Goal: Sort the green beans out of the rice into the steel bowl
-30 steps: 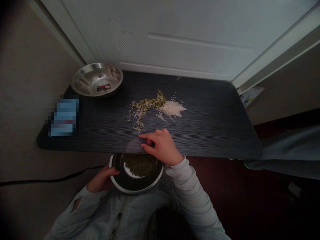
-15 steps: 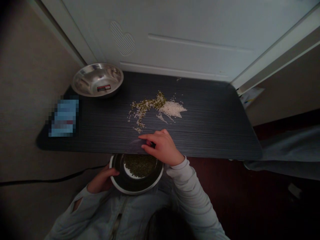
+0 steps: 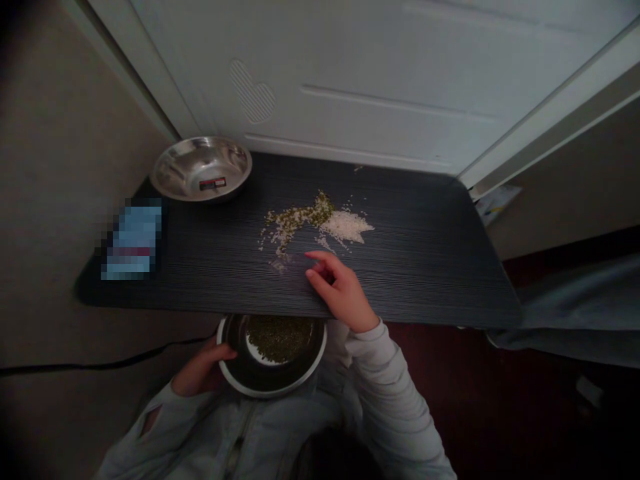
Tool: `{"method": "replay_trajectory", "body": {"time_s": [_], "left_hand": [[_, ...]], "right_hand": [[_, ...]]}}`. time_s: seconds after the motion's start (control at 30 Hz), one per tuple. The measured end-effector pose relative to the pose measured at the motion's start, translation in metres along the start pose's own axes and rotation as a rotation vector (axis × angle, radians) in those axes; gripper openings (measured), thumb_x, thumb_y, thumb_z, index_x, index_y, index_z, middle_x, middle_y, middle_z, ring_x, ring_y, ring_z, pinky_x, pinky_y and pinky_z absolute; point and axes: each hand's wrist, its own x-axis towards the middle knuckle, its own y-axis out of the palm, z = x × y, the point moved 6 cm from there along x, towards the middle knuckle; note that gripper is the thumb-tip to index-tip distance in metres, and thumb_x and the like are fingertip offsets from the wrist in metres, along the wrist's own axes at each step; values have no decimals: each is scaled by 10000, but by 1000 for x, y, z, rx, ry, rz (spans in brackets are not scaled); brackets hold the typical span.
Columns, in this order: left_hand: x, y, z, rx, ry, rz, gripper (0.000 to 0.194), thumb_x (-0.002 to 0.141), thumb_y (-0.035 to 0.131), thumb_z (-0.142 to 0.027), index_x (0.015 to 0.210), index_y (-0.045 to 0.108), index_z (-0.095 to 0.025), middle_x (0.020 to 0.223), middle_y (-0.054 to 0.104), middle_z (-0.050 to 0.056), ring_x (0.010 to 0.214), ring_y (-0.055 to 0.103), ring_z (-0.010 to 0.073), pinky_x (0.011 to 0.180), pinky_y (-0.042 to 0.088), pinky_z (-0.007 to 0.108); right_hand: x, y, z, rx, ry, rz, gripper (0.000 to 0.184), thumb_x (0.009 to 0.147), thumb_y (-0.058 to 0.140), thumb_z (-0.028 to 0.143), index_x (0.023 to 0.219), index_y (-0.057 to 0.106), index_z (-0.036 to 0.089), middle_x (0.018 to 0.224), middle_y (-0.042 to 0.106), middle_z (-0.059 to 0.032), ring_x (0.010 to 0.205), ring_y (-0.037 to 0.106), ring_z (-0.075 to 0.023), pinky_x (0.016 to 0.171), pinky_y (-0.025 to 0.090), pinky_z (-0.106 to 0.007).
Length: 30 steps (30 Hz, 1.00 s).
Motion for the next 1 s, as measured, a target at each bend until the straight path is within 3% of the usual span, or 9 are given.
{"method": "replay_trajectory", "body": {"time_s": [0.23,0.4,0.57,0.67,0.77,1.0], "left_hand": [[0,1,0,-6,5,-21,630,458,569,-74,1081,601,-168,797,730,51,791,665,302,680,504,382],[1,-1,3,-21,-9,-28,605,457,574,-77,1057,613,-148,770,729,57,777,664,303,672,502,381],[4,-5,5,-5,-16,-4,584,464,567,-78,1038,625,-169,764,732,49,784,665,299,687,499,381],[6,-4,6,2,-20,-21,572,469,575,-73,1029,619,-178,790,734,43,802,666,294,698,499,382],[10,0,9,13,-29,-22,547,476,571,-67,1011,620,-171,802,735,43,809,667,292,705,499,386],[11,12,8,48,-28,60,553,472,561,-82,1013,630,-170,777,736,38,799,665,288,715,494,381]], "right_hand": [[50,-23,19,-164,-158,-83,241,796,499,229,1035,516,214,726,538,17,661,506,-128,634,405,-275],[61,-38,14,-266,-176,-353,200,762,493,218,962,501,213,738,543,7,658,507,-143,647,416,-300],[54,-81,-9,-223,-88,-559,192,758,472,222,950,467,222,728,506,6,658,519,-143,635,424,-291],[53,-98,-26,-224,-16,-561,190,737,478,221,927,467,221,711,498,13,645,515,-141,613,416,-283],[56,-98,-32,-226,-7,-521,203,725,475,210,928,475,215,702,503,19,627,499,-132,604,404,-271],[85,-54,-6,-307,-104,-307,216,729,468,197,938,520,178,695,544,9,606,491,-133,598,385,-264]]}}
